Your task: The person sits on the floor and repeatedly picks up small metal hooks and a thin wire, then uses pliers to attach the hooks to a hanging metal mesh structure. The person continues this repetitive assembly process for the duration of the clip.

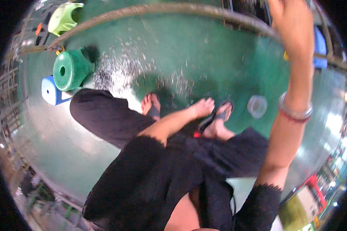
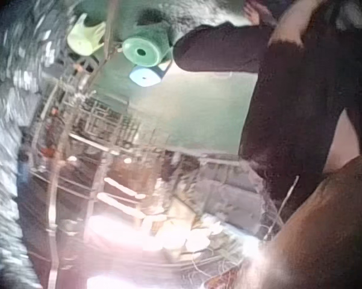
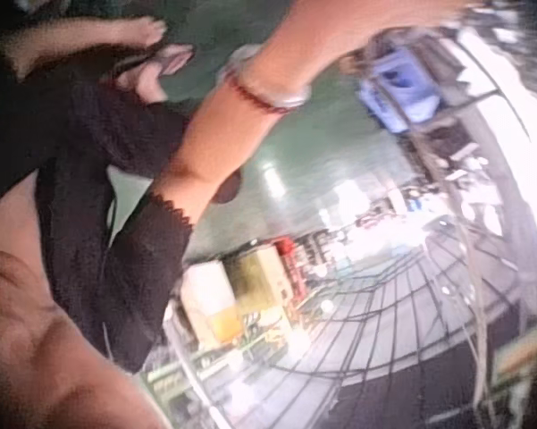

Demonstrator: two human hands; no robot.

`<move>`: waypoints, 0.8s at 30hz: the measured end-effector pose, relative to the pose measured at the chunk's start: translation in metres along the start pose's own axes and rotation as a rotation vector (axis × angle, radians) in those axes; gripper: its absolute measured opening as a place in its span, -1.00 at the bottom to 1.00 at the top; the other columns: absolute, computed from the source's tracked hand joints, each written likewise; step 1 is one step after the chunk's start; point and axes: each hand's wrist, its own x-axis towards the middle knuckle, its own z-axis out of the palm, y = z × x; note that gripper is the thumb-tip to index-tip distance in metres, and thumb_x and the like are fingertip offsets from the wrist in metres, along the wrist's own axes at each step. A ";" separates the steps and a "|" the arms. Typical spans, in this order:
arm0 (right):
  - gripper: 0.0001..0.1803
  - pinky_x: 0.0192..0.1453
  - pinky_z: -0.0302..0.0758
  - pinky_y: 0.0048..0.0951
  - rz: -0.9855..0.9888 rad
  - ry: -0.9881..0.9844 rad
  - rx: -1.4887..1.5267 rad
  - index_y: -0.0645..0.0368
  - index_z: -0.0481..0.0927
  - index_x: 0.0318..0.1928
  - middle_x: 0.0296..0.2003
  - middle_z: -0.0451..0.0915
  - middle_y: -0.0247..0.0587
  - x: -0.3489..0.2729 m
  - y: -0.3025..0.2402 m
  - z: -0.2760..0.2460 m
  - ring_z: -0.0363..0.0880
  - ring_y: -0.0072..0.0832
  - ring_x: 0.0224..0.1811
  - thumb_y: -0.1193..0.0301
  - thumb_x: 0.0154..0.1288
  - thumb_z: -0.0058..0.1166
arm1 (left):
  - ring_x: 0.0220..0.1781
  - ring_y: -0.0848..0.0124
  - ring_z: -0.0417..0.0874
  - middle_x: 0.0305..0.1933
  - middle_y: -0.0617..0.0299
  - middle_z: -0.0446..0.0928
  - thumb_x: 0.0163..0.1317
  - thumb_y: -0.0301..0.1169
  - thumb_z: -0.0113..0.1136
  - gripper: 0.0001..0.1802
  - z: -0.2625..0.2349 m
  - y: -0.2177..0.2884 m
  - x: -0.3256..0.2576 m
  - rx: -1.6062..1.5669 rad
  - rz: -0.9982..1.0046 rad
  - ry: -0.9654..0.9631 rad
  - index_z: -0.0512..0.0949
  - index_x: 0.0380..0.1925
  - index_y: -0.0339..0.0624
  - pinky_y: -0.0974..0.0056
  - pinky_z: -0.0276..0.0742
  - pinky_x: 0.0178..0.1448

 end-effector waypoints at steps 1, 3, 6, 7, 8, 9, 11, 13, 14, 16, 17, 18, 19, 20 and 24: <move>-0.69 -0.45 0.38 -0.36 -0.176 0.076 0.137 0.18 0.48 -0.50 -0.67 0.48 -0.14 0.002 0.001 0.016 0.48 -0.37 -0.62 0.24 0.26 -0.11 | -0.15 0.22 0.48 -0.31 0.14 0.46 0.02 -0.36 -0.01 -0.82 -0.009 -0.004 0.004 -0.195 -0.229 -0.092 0.48 -0.40 -0.20 0.13 0.46 -0.32; -0.64 -0.43 0.38 -0.19 -0.234 0.128 0.216 0.24 0.48 -0.43 -0.64 0.46 0.02 -0.005 0.007 0.012 0.48 -0.14 -0.55 0.18 0.29 -0.12 | -0.12 0.17 0.48 -0.28 0.10 0.46 0.10 -0.39 -0.02 -0.84 -0.042 -0.017 0.028 -0.525 -0.443 -0.060 0.41 -0.33 -0.21 0.07 0.46 -0.20; -0.68 -0.39 0.38 -0.05 -0.084 0.029 0.221 0.25 0.46 -0.44 -0.56 0.48 0.16 -0.006 -0.001 0.001 0.49 0.09 -0.43 0.24 0.28 -0.11 | -0.21 0.17 0.50 -0.32 0.10 0.48 0.16 -0.42 0.05 -0.86 -0.082 -0.056 0.074 -0.705 -0.533 0.375 0.46 -0.30 -0.22 0.13 0.47 -0.20; -0.68 -0.41 0.36 -0.05 -0.068 0.025 0.248 0.26 0.44 -0.46 -0.57 0.48 0.16 -0.007 0.001 0.000 0.49 0.08 -0.45 0.25 0.28 -0.10 | -0.28 0.22 0.52 -0.35 0.12 0.49 0.17 -0.43 0.06 -0.86 -0.118 -0.070 0.095 -0.723 -0.554 0.497 0.49 -0.29 -0.24 0.17 0.47 -0.24; -0.68 -0.43 0.35 -0.06 -0.054 0.013 0.277 0.27 0.42 -0.49 -0.58 0.47 0.16 -0.007 0.002 0.002 0.48 0.08 -0.46 0.26 0.28 -0.09 | -0.35 0.27 0.54 -0.38 0.15 0.50 0.18 -0.44 0.07 -0.86 -0.158 -0.082 0.113 -0.743 -0.579 0.617 0.51 -0.28 -0.25 0.21 0.48 -0.28; -0.68 -0.46 0.34 -0.09 -0.037 -0.014 0.275 0.27 0.41 -0.49 -0.59 0.46 0.16 -0.007 0.004 0.000 0.47 0.09 -0.48 0.27 0.28 -0.09 | -0.44 0.38 0.51 -0.41 0.20 0.50 0.20 -0.43 0.07 -0.84 -0.208 -0.089 0.131 -1.041 -0.674 0.647 0.53 -0.26 -0.26 0.28 0.46 -0.35; -0.70 -0.50 0.36 -0.16 -0.056 -0.021 0.335 0.28 0.43 -0.47 -0.63 0.45 0.11 -0.011 0.000 0.000 0.50 -0.02 -0.57 0.29 0.28 -0.09 | -0.54 0.56 0.46 -0.46 0.30 0.47 0.24 -0.42 0.06 -0.81 -0.263 -0.107 0.150 -1.448 -0.680 0.751 0.54 -0.22 -0.28 0.42 0.42 -0.44; -0.70 -0.57 0.37 -0.27 -0.015 -0.092 0.432 0.29 0.45 -0.46 -0.68 0.45 0.03 -0.012 -0.003 -0.008 0.51 -0.21 -0.68 0.29 0.29 -0.09 | -0.56 0.59 0.44 -0.47 0.32 0.46 0.24 -0.41 0.06 -0.78 -0.295 -0.123 0.171 -1.744 -0.543 0.859 0.52 -0.19 -0.32 0.48 0.42 -0.48; -0.69 -0.61 0.37 -0.33 0.019 -0.139 0.491 0.30 0.46 -0.45 -0.71 0.46 -0.01 -0.013 -0.005 -0.015 0.50 -0.33 -0.73 0.29 0.30 -0.09 | -0.55 0.58 0.44 -0.46 0.32 0.47 0.24 -0.41 0.07 -0.78 -0.307 -0.128 0.179 -1.821 -0.509 0.878 0.52 -0.19 -0.33 0.48 0.43 -0.47; -0.68 -0.65 0.34 -0.43 0.019 -0.180 0.548 0.32 0.45 -0.48 -0.74 0.44 -0.13 -0.013 -0.009 -0.017 0.45 -0.52 -0.77 0.31 0.31 -0.09 | -0.53 0.59 0.46 -0.45 0.33 0.47 0.23 -0.41 0.08 -0.79 -0.319 -0.137 0.186 -1.926 -0.480 0.856 0.52 -0.21 -0.32 0.48 0.45 -0.46; -0.69 -0.68 0.28 -0.51 0.002 -0.191 0.573 0.27 0.43 -0.51 -0.76 0.39 -0.25 -0.012 -0.011 -0.021 0.39 -0.60 -0.78 0.32 0.31 -0.08 | -0.52 0.60 0.46 -0.45 0.34 0.47 0.23 -0.41 0.09 -0.79 -0.325 -0.139 0.189 -1.959 -0.470 0.840 0.53 -0.22 -0.31 0.48 0.46 -0.46; -0.68 -0.70 0.22 -0.58 -0.003 -0.200 0.605 0.23 0.40 -0.55 -0.79 0.34 -0.37 -0.013 -0.010 -0.021 0.32 -0.69 -0.79 0.32 0.32 -0.08 | -0.52 0.61 0.46 -0.45 0.35 0.47 0.22 -0.41 0.09 -0.80 -0.329 -0.140 0.190 -1.990 -0.465 0.807 0.53 -0.23 -0.31 0.49 0.46 -0.45; -0.68 -0.70 0.21 -0.58 -0.005 -0.212 0.605 0.21 0.40 -0.56 -0.81 0.34 -0.38 -0.014 -0.010 -0.022 0.32 -0.68 -0.80 0.32 0.32 -0.08 | -0.51 0.61 0.45 -0.46 0.35 0.47 0.22 -0.41 0.10 -0.80 -0.333 -0.141 0.191 -2.021 -0.461 0.774 0.53 -0.23 -0.31 0.49 0.47 -0.45; -0.67 -0.70 0.21 -0.58 -0.011 -0.211 0.616 0.21 0.39 -0.57 -0.81 0.33 -0.38 -0.013 -0.009 -0.022 0.32 -0.68 -0.80 0.31 0.32 -0.08 | -0.51 0.61 0.46 -0.46 0.36 0.47 0.22 -0.40 0.10 -0.81 -0.336 -0.142 0.192 -1.999 -0.455 0.760 0.53 -0.24 -0.30 0.49 0.47 -0.44; -0.66 -0.69 0.20 -0.56 -0.009 -0.208 0.612 0.23 0.39 -0.58 -0.81 0.33 -0.38 -0.013 -0.005 -0.024 0.31 -0.68 -0.79 0.31 0.31 -0.08 | -0.50 0.61 0.46 -0.47 0.35 0.47 0.21 -0.38 0.12 -0.80 -0.345 -0.143 0.188 -1.889 -0.448 0.687 0.55 -0.27 -0.31 0.50 0.46 -0.44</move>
